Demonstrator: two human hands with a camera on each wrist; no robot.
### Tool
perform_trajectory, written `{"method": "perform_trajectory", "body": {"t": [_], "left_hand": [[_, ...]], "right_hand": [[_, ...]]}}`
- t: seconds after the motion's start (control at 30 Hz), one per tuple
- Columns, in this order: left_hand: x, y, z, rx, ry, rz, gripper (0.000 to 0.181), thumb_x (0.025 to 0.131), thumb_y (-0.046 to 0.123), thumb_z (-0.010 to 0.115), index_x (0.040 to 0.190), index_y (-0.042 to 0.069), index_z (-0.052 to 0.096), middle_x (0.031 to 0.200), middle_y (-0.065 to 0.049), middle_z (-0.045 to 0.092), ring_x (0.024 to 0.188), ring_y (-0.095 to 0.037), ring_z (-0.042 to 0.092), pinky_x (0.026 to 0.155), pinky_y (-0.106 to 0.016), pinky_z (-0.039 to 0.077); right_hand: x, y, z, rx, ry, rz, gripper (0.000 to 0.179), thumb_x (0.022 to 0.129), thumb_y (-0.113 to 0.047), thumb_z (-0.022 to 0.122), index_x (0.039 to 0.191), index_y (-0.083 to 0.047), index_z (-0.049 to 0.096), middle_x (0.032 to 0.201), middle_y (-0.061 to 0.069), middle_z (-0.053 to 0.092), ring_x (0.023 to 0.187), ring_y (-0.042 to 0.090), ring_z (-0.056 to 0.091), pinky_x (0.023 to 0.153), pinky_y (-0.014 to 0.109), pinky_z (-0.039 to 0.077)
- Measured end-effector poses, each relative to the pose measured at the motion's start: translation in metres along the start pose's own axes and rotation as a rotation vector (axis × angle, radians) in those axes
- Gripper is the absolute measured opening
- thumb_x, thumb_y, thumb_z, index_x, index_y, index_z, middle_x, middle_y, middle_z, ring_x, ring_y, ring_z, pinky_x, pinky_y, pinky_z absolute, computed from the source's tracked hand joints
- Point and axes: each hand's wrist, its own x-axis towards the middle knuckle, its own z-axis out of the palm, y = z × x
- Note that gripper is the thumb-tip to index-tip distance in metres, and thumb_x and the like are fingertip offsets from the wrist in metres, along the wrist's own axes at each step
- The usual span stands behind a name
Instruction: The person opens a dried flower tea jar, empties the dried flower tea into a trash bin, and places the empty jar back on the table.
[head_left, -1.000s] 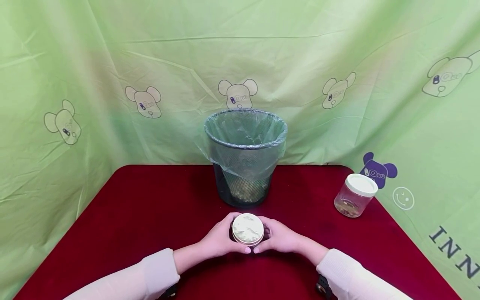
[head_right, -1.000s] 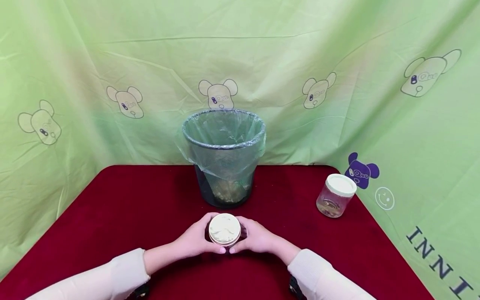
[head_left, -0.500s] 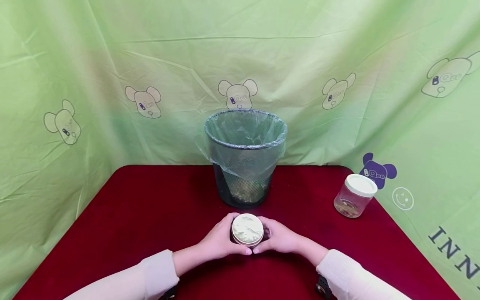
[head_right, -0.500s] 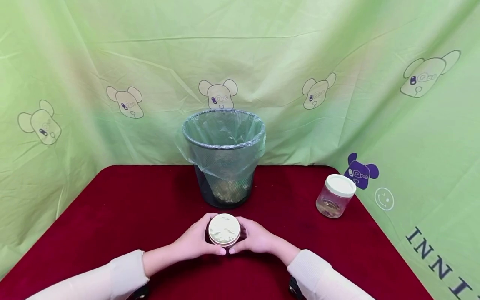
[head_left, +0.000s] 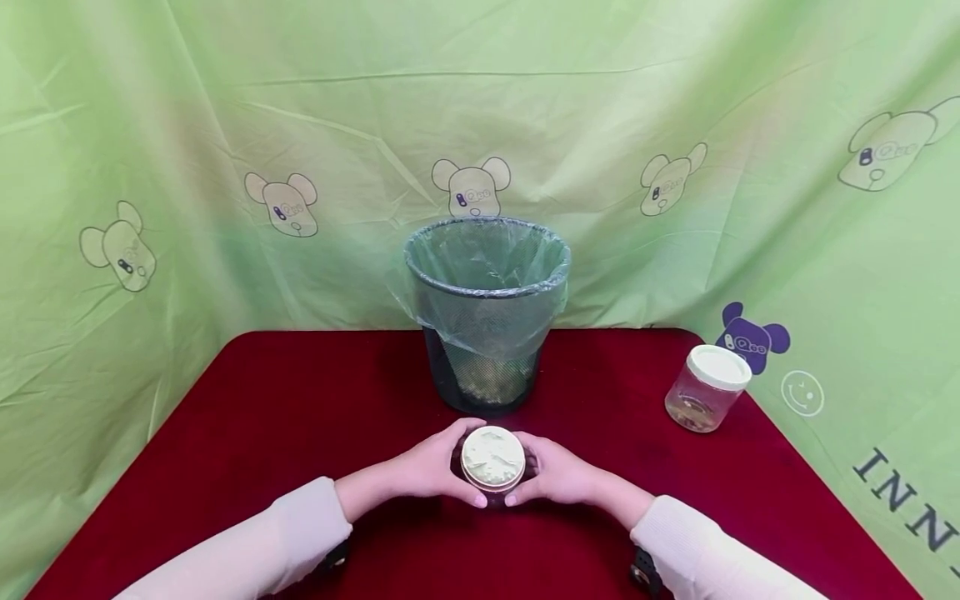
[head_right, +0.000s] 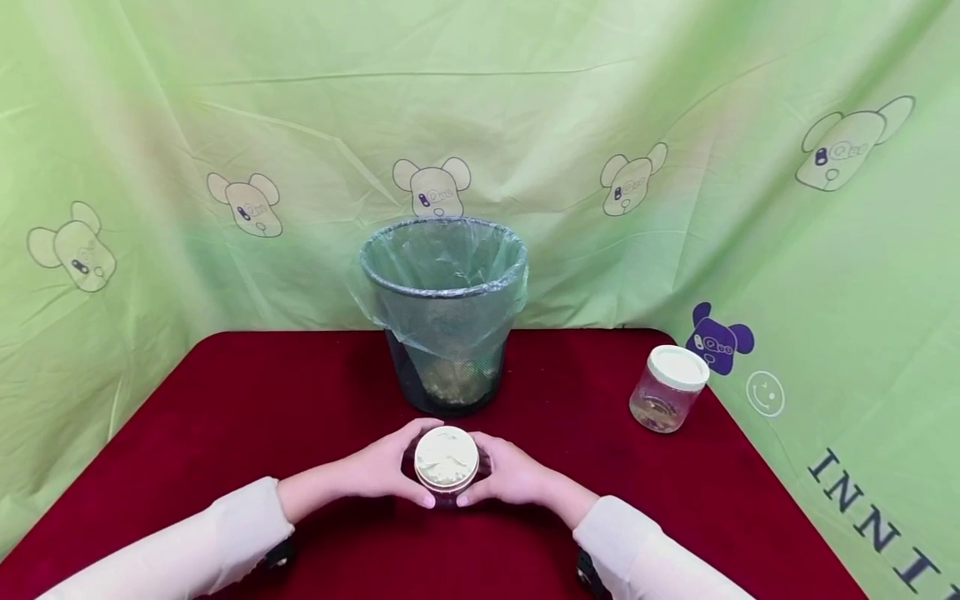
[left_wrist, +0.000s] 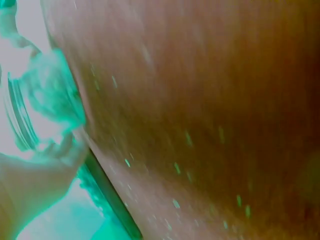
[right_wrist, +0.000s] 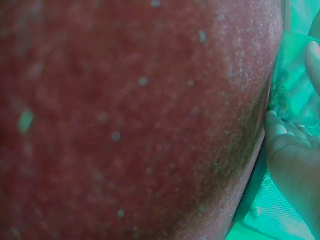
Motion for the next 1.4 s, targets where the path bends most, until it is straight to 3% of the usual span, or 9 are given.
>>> {"method": "perform_trajectory", "body": {"t": [0.17, 0.33, 0.57, 0.73, 1.1, 1.4], "left_hand": [[0.008, -0.008, -0.010, -0.101, -0.128, 0.055, 0.094, 0.069, 0.011, 0.088, 0.145, 0.003, 0.032, 0.134, 0.001, 0.049, 0.122, -0.012, 0.050, 0.103, -0.027, 0.036], [0.015, -0.015, -0.015, -0.148, -0.212, 0.089, 0.090, 0.071, 0.006, 0.086, 0.144, 0.004, 0.033, 0.135, -0.001, 0.049, 0.124, -0.013, 0.049, 0.105, -0.027, 0.035], [0.020, -0.015, -0.019, -0.165, -0.277, 0.082, 0.086, 0.071, 0.003, 0.085, 0.142, 0.009, 0.037, 0.130, 0.005, 0.053, 0.122, -0.010, 0.050, 0.105, -0.027, 0.035], [0.020, -0.013, -0.019, -0.166, -0.286, 0.086, 0.082, 0.071, 0.003, 0.084, 0.140, 0.011, 0.040, 0.128, 0.005, 0.054, 0.119, -0.011, 0.052, 0.103, -0.027, 0.036], [0.014, -0.013, -0.012, -0.152, -0.201, 0.071, 0.079, 0.072, 0.006, 0.085, 0.139, 0.010, 0.042, 0.125, 0.005, 0.056, 0.116, -0.011, 0.054, 0.102, -0.027, 0.038], [0.002, -0.004, 0.002, 0.070, 0.038, 0.009, 0.084, 0.066, 0.033, 0.091, 0.136, 0.017, 0.048, 0.122, 0.010, 0.058, 0.112, -0.007, 0.053, 0.098, -0.031, 0.041]], "right_hand": [[0.000, 0.000, 0.000, -0.018, 0.001, 0.000, 0.073, 0.075, -0.005, 0.083, 0.136, 0.005, 0.043, 0.124, 0.009, 0.060, 0.115, 0.014, 0.056, 0.096, 0.026, 0.044], [0.000, 0.000, 0.000, -0.018, 0.004, 0.016, 0.073, 0.075, -0.003, 0.083, 0.135, 0.003, 0.043, 0.123, 0.007, 0.060, 0.114, 0.014, 0.056, 0.096, 0.026, 0.044], [0.000, 0.000, 0.000, 0.009, -0.005, -0.001, 0.070, 0.075, -0.002, 0.082, 0.134, 0.005, 0.043, 0.122, 0.009, 0.060, 0.114, 0.014, 0.056, 0.096, 0.025, 0.044], [-0.001, -0.001, 0.001, 0.007, 0.003, 0.008, 0.070, 0.075, -0.002, 0.082, 0.134, 0.005, 0.044, 0.122, 0.009, 0.060, 0.114, 0.013, 0.056, 0.096, 0.025, 0.044], [-0.001, 0.000, 0.002, -0.009, 0.011, 0.011, 0.072, 0.075, -0.003, 0.082, 0.135, 0.005, 0.044, 0.123, 0.009, 0.060, 0.114, 0.013, 0.056, 0.096, 0.025, 0.044], [0.000, -0.002, 0.000, 0.008, 0.002, 0.002, 0.073, 0.075, -0.002, 0.082, 0.136, 0.005, 0.042, 0.126, 0.011, 0.059, 0.116, 0.013, 0.055, 0.096, 0.026, 0.044]]}}
